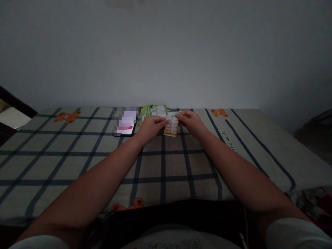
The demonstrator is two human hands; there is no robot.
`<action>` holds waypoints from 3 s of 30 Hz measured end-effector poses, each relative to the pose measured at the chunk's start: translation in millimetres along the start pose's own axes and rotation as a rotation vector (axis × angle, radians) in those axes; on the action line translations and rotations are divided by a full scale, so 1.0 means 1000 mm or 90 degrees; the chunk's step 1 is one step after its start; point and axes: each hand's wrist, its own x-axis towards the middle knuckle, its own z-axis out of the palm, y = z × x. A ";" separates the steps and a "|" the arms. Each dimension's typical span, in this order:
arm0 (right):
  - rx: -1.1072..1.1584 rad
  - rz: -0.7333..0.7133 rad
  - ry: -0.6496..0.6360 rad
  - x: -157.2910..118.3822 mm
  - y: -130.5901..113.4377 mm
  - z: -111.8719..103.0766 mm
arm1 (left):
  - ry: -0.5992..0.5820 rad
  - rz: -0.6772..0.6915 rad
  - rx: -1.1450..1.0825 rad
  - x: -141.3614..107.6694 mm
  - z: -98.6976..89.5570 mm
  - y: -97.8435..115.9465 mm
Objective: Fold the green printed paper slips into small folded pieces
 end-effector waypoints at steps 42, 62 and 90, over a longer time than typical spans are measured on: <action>-0.177 -0.020 -0.065 -0.003 0.000 -0.003 | 0.097 0.034 -0.026 0.000 0.002 0.007; -0.081 0.021 -0.055 -0.003 -0.001 0.000 | 0.122 0.078 0.115 -0.004 0.000 0.012; -0.062 0.085 -0.099 -0.004 -0.004 0.001 | 0.175 0.235 0.247 0.000 -0.003 -0.002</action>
